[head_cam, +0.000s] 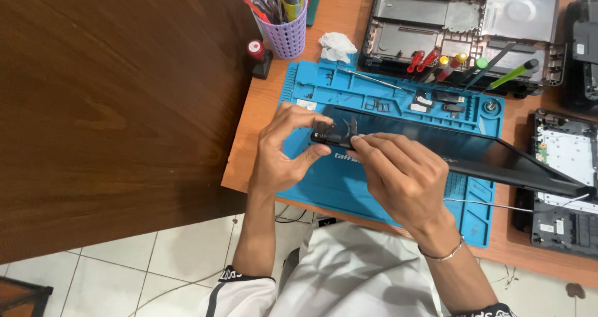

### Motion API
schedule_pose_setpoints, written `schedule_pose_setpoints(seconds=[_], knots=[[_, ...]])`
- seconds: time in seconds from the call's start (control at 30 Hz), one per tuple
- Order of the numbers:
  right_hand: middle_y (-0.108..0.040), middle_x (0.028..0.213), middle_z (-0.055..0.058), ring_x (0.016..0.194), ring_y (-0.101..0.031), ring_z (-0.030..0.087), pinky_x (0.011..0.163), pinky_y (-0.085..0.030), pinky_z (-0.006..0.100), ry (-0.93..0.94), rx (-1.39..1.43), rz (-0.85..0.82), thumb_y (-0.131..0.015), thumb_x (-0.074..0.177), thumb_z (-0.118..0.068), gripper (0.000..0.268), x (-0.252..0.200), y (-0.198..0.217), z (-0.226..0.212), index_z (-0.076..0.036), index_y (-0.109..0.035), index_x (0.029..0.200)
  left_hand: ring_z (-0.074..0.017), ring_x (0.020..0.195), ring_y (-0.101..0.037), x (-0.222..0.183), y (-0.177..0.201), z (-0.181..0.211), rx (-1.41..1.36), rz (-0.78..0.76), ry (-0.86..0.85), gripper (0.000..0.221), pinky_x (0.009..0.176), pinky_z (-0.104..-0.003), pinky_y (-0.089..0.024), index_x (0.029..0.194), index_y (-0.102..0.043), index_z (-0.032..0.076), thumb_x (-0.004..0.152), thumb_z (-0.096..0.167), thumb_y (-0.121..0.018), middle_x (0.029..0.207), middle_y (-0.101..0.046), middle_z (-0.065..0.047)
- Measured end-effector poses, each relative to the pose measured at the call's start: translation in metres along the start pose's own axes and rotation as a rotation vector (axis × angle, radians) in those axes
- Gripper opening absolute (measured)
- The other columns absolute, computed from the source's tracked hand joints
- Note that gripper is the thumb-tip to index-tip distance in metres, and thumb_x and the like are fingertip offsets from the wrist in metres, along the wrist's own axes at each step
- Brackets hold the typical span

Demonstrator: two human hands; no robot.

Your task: The person attaches the screen to the laptop frame using a screwdriver and then fits the motherboard into the chassis.

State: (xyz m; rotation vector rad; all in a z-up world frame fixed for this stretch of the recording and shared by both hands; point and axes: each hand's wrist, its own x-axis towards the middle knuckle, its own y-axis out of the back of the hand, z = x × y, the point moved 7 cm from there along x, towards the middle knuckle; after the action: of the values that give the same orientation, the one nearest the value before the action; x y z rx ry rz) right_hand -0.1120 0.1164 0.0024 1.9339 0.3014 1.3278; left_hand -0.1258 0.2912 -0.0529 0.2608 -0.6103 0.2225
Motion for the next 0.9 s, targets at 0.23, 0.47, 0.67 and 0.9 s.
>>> schedule_pose_setpoints(seconds=[0.23,0.47,0.67,0.9], knots=[[-0.075,0.092,0.007,0.087,-0.073,0.021,0.068,-0.055,0.032,0.012,0.009,-0.009,-0.083,0.086,-0.005,0.018,0.002,-0.002,0.002,-0.002,-0.075,0.102,-0.0177,0.108,-0.06,0.002,-0.014,-0.018,-0.318,-0.055,0.072,0.033,0.102,-0.033,-0.05,0.113,-0.068,0.003,0.088,0.014,-0.086,0.109,-0.071,-0.005],[-0.074,0.092,0.007,0.087,-0.073,0.021,0.069,-0.055,0.032,0.017,0.005,0.0,-0.082,0.086,-0.004,0.018,0.003,-0.002,0.003,-0.002,-0.075,0.102,-0.0166,0.102,-0.061,-0.004,-0.021,-0.025,-0.364,-0.008,0.175,0.026,0.093,-0.03,-0.05,0.102,-0.072,0.001,0.09,0.02,-0.084,0.101,-0.069,-0.004],[-0.074,0.09,0.007,0.086,-0.073,0.021,0.069,-0.055,0.032,0.018,-0.008,-0.002,-0.082,0.086,-0.004,0.016,0.003,-0.003,0.003,-0.002,-0.075,0.101,-0.0148,0.094,-0.06,-0.008,-0.022,-0.019,-0.26,0.071,0.109,0.028,0.11,-0.038,-0.046,0.102,-0.074,0.002,0.094,0.027,-0.081,0.093,-0.068,-0.003],[-0.073,0.089,0.007,0.085,-0.073,0.021,0.068,-0.055,0.032,0.03,-0.009,-0.003,-0.082,0.085,-0.004,0.017,0.003,-0.002,0.002,-0.001,-0.076,0.101,-0.0151,0.098,-0.063,-0.014,-0.025,-0.022,-0.267,0.088,0.155,0.028,0.13,-0.049,-0.037,0.103,-0.074,0.004,0.094,0.03,-0.081,0.095,-0.068,-0.002]])
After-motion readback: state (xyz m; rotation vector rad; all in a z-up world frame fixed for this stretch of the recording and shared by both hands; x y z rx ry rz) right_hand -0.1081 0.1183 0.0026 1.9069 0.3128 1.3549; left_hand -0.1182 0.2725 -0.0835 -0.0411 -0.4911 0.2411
